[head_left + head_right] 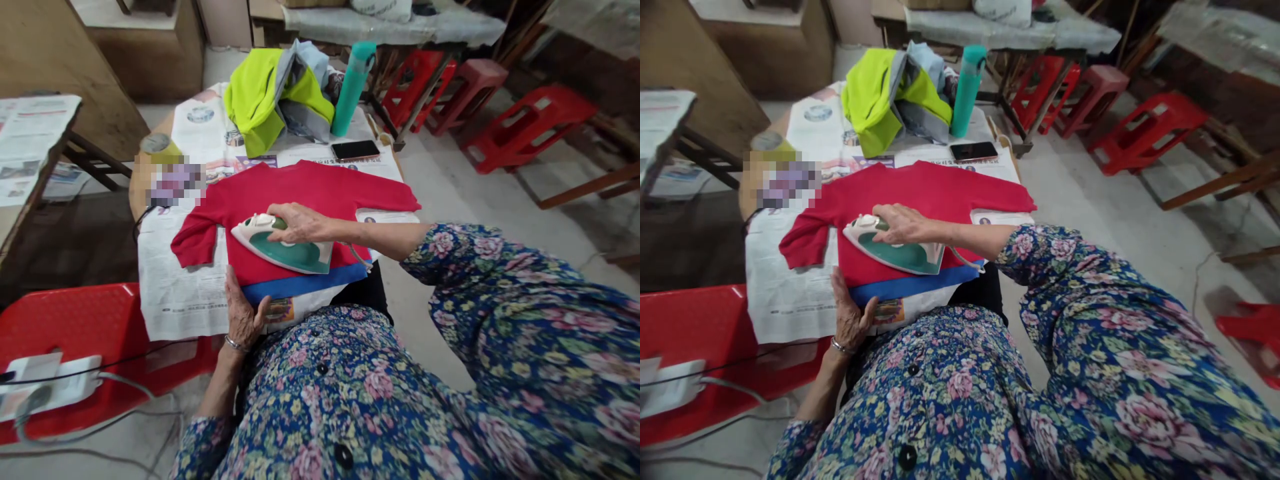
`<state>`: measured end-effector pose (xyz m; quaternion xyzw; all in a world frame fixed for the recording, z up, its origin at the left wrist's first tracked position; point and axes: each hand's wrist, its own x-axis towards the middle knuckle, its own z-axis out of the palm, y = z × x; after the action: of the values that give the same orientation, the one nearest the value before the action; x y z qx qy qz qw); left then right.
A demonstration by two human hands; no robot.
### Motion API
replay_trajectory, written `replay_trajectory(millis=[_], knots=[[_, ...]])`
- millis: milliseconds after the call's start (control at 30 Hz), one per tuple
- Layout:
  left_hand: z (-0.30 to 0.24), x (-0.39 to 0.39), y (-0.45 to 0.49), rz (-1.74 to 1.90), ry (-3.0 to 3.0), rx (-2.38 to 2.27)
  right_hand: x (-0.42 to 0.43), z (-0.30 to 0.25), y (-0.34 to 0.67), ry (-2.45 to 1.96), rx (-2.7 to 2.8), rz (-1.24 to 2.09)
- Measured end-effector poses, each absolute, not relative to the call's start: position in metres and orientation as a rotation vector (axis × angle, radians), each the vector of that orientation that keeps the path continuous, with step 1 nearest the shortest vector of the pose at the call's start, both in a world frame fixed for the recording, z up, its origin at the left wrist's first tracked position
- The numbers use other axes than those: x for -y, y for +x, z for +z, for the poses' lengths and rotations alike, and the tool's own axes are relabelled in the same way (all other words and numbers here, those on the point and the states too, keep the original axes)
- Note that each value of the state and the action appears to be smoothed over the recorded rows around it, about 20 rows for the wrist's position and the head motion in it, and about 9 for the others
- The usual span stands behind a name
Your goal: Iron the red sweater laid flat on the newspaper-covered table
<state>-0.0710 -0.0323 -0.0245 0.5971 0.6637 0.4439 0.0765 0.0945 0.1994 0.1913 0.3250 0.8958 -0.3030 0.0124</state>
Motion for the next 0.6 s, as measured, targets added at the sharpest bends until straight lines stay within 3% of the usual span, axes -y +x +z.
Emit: replay_trajectory(millis=[233,500,600], knots=[[-0.006,0.032,-0.077,1.537,1.654,-1.855,-0.148,0.213,0.109,0.592,-2.792,-0.873],[0.002,0.02,-0.08,1.423,1.597,-2.024,-0.135,0.202,0.161,0.514,-2.85,-0.621],[0.009,0.011,-0.08,1.203,1.569,-2.276,-0.137,0.19,0.201,0.62,-2.925,-0.676]])
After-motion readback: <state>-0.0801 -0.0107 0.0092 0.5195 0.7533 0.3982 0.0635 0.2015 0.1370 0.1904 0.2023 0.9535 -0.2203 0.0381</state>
